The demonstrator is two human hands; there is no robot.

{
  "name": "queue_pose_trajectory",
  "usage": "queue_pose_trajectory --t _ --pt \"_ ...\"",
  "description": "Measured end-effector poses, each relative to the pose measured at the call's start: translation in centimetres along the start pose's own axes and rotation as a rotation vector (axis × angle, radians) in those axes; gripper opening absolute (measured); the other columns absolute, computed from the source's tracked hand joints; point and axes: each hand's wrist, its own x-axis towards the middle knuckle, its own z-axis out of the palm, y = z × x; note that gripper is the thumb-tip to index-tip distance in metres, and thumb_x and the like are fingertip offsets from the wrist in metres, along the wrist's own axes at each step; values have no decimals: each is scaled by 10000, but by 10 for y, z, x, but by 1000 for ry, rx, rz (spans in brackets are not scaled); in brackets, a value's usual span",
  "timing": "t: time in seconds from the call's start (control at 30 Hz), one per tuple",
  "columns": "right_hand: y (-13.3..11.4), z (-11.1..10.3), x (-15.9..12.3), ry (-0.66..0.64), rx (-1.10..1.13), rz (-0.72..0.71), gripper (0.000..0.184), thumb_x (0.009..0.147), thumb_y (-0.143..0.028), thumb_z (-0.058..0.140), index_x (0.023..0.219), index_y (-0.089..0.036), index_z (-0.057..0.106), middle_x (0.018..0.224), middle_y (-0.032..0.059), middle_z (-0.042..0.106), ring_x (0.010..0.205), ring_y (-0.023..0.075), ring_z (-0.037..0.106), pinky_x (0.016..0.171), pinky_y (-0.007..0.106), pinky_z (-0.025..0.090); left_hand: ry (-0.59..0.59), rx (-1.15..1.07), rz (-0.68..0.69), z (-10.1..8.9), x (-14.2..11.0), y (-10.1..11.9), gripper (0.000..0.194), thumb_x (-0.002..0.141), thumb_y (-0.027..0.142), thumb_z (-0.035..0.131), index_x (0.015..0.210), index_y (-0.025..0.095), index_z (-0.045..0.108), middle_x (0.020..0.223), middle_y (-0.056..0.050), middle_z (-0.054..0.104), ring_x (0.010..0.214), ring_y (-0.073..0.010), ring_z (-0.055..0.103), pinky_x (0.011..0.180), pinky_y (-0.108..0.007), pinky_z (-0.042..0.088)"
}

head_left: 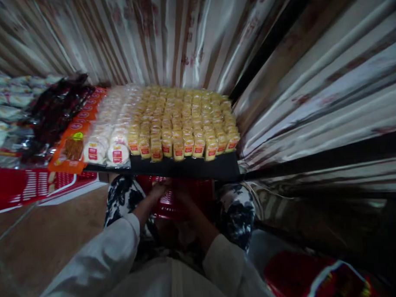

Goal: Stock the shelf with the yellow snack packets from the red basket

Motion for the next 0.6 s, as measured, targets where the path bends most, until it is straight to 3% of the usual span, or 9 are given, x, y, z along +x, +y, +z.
queue_pose_trajectory --t 0.2,0.33,0.43,0.5,0.6 --pt "-11 -22 -12 -45 193 11 210 728 -230 605 932 -221 655 959 37 696 898 192 637 827 337 485 -99 -154 79 -19 -42 9 178 753 183 525 876 103 625 550 2 595 445 -87 507 410 -174 319" --pt "-19 -32 -24 -108 333 -15 284 693 -334 623 943 -205 656 986 44 694 906 186 638 837 340 485 -250 -274 173 -31 -63 6 171 722 200 573 847 101 633 578 0 603 449 -74 494 382 -169 258" --pt "-25 -38 -35 -179 457 -42 349 632 -433 663 886 -193 671 928 49 705 881 203 640 829 357 483 -367 -374 258 -39 -73 6 260 722 284 630 911 107 635 721 -36 657 553 -91 559 431 -170 329" --pt "-29 -40 -42 -210 537 -36 387 579 -460 699 855 -190 676 896 50 707 856 211 639 821 362 479 -363 -396 315 -41 -79 8 353 704 310 671 990 114 599 828 -58 670 612 -111 602 469 -181 380" --pt "-35 -38 -52 -205 652 -1 417 561 -455 713 881 -192 664 912 49 697 839 202 634 804 344 476 -219 -391 350 -40 -92 16 463 660 288 722 1043 127 518 827 -42 654 542 -104 598 441 -185 375"
